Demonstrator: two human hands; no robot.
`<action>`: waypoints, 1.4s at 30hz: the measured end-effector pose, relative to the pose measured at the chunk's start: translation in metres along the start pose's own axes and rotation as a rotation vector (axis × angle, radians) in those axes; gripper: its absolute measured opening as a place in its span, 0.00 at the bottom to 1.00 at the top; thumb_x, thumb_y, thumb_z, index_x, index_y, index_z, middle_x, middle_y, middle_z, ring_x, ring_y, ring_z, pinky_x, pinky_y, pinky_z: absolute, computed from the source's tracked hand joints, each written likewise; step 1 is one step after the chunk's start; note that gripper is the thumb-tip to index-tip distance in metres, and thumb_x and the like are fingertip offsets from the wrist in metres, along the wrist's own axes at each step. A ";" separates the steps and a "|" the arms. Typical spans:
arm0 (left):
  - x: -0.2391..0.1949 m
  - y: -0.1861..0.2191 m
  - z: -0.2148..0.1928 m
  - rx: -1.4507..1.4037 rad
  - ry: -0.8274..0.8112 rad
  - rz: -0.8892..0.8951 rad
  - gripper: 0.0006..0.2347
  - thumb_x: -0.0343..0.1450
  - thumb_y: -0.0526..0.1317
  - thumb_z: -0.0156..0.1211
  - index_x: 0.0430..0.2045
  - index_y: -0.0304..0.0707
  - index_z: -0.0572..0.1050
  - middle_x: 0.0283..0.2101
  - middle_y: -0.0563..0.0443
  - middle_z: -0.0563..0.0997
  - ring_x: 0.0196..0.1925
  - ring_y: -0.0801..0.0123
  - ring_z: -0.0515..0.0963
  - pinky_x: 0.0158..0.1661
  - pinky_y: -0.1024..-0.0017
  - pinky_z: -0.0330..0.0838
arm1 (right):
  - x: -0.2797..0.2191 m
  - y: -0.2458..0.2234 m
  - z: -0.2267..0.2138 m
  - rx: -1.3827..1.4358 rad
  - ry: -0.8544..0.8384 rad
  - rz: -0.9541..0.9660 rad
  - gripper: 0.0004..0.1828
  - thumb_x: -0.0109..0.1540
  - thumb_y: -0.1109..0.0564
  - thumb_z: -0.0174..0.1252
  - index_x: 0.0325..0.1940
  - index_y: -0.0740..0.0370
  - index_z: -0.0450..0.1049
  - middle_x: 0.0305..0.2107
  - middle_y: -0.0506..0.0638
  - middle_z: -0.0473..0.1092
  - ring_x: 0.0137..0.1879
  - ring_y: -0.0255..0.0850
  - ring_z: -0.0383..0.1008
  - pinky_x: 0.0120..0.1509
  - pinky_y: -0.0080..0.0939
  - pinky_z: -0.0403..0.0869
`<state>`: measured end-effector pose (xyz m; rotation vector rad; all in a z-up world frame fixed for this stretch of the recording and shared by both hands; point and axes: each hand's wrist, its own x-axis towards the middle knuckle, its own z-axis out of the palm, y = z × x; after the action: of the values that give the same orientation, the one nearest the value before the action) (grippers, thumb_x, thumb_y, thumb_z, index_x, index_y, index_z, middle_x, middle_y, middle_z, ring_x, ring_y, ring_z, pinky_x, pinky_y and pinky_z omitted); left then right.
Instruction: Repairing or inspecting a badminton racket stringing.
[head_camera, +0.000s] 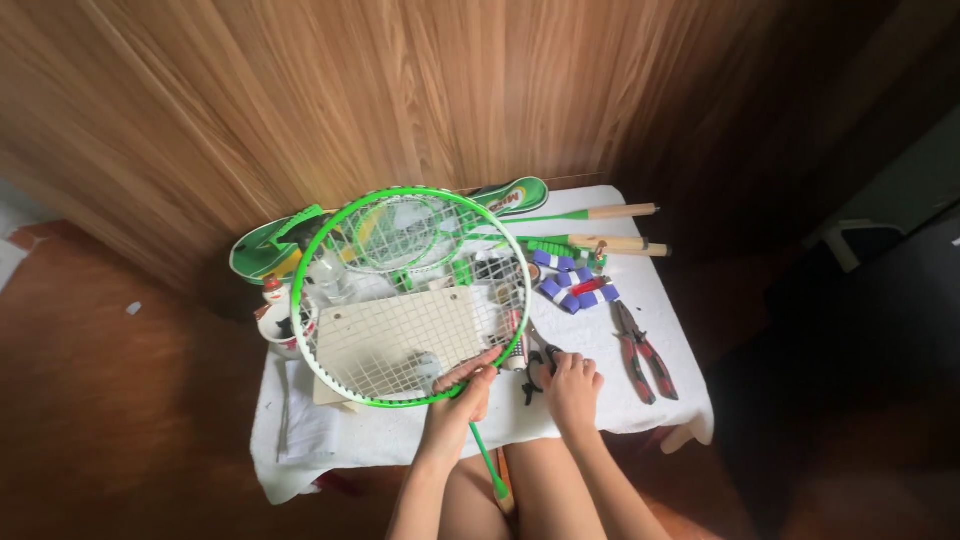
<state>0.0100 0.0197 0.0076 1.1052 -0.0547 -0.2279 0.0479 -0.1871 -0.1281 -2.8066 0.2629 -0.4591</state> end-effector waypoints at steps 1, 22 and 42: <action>-0.003 0.001 0.000 0.004 0.004 0.003 0.15 0.74 0.37 0.60 0.55 0.32 0.79 0.18 0.64 0.62 0.20 0.83 0.55 0.23 0.78 0.50 | 0.002 -0.004 -0.004 0.005 -0.001 -0.004 0.22 0.62 0.42 0.59 0.51 0.60 0.73 0.46 0.54 0.73 0.54 0.53 0.70 0.59 0.57 0.64; -0.006 0.013 0.008 0.017 -0.008 0.002 0.17 0.74 0.40 0.60 0.56 0.32 0.78 0.19 0.64 0.62 0.20 0.82 0.56 0.23 0.78 0.52 | -0.049 0.014 -0.156 1.428 -0.537 0.267 0.16 0.65 0.56 0.54 0.53 0.69 0.70 0.33 0.47 0.69 0.40 0.32 0.68 0.44 0.34 0.67; -0.020 0.015 0.010 0.075 -0.007 -0.020 0.17 0.73 0.40 0.61 0.56 0.33 0.79 0.18 0.64 0.63 0.21 0.81 0.59 0.25 0.79 0.55 | -0.036 -0.036 -0.189 1.226 -0.745 0.037 0.12 0.63 0.61 0.53 0.51 0.61 0.65 0.26 0.41 0.59 0.32 0.28 0.58 0.37 0.28 0.63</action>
<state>-0.0091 0.0212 0.0265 1.1797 -0.0587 -0.2497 -0.0445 -0.1922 0.0440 -1.5797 -0.1181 0.3662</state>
